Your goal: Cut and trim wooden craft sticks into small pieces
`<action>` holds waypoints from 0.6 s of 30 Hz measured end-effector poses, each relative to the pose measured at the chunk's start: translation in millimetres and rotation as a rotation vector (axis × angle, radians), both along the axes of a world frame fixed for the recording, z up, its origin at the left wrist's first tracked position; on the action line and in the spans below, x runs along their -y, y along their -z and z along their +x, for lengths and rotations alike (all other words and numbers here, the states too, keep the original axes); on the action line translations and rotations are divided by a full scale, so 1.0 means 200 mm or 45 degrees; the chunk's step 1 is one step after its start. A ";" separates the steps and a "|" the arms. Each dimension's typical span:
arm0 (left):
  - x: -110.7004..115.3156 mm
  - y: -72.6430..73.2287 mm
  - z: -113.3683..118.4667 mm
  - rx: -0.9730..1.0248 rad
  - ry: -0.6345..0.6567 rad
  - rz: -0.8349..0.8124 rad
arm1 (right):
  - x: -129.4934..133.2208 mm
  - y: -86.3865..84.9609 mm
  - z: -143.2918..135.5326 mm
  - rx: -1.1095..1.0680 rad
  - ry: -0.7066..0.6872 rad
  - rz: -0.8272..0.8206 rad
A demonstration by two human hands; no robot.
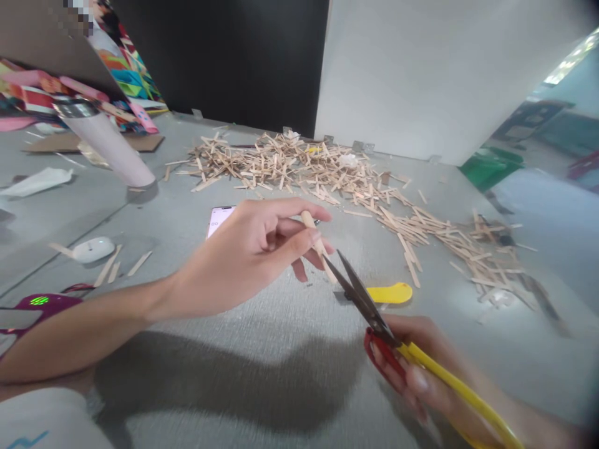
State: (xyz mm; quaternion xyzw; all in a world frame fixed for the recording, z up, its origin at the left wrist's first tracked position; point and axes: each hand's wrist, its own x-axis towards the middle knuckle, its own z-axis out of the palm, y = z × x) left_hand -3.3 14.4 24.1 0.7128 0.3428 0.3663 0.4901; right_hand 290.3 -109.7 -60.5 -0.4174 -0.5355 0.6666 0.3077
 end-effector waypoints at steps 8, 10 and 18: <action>0.01 0.00 -0.01 -0.172 -0.003 0.093 | 0.03 -0.01 -0.02 0.061 0.021 0.023; 0.00 0.01 -0.02 -0.230 0.006 0.155 | 0.04 -0.01 -0.02 0.101 0.124 -0.011; -0.03 0.08 0.01 -0.259 0.005 0.314 | 0.06 0.06 -0.01 0.236 0.159 -0.045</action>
